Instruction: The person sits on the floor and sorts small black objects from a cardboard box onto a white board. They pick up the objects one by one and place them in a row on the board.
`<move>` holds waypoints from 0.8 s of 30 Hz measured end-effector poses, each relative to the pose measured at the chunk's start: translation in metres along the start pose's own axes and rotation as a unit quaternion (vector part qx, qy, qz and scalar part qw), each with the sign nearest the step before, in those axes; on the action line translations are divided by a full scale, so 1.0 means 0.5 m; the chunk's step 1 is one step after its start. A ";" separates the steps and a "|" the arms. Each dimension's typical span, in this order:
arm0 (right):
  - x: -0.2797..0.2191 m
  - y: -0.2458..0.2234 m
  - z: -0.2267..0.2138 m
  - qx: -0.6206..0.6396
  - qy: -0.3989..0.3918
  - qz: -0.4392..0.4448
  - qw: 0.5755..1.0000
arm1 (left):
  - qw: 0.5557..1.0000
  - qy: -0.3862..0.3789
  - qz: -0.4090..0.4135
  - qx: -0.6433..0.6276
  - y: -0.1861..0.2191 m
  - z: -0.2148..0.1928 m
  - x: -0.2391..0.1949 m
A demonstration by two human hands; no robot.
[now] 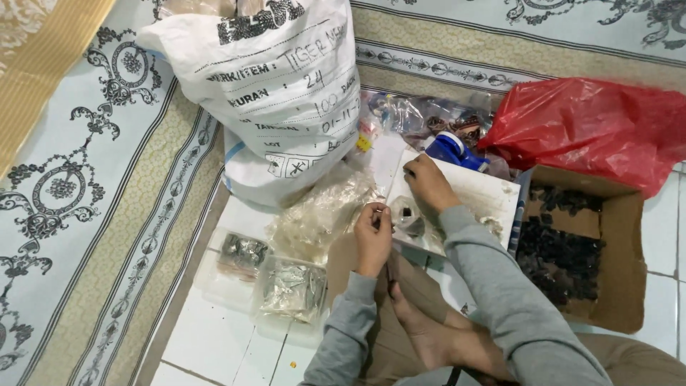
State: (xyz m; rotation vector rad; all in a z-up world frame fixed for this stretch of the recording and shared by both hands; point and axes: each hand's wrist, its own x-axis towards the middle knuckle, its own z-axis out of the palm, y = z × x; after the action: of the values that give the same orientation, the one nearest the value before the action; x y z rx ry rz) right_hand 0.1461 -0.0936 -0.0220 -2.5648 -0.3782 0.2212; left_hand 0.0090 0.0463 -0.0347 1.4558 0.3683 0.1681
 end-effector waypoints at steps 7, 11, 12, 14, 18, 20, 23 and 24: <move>-0.045 0.086 -0.004 0.164 0.119 0.008 0.979 | 1.000 -0.002 0.018 0.003 0.016 0.022 0.002; -0.154 -0.019 -0.092 0.268 0.148 -0.012 0.952 | 1.000 -0.007 0.023 0.011 0.011 0.040 0.001; -0.179 -0.048 -0.110 0.264 0.141 -0.032 0.954 | 0.999 -0.006 0.031 0.022 0.013 0.045 0.002; -0.191 -0.053 -0.100 0.212 0.117 -0.073 0.968 | 0.999 -0.016 0.040 0.028 0.025 0.053 -0.005; -0.215 -0.086 -0.107 0.111 0.036 -0.131 0.984 | 0.998 -0.023 0.047 0.035 0.017 0.054 -0.008; -0.217 -0.076 -0.102 0.121 0.054 -0.125 0.983 | 0.998 -0.023 0.052 0.042 0.029 0.053 -0.008; -0.231 -0.051 -0.094 0.146 0.090 -0.094 0.981 | 0.996 -0.037 0.056 0.060 0.029 0.047 -0.015; -0.234 -0.040 -0.095 0.161 0.113 -0.078 0.977 | 0.994 -0.049 0.066 0.070 0.029 0.048 -0.012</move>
State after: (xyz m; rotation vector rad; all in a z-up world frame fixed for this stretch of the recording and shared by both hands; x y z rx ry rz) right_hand 0.0419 -0.1364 0.0384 -2.2002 -0.4174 -0.0630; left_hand 0.0130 0.0237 -0.0179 1.6222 0.2071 0.1791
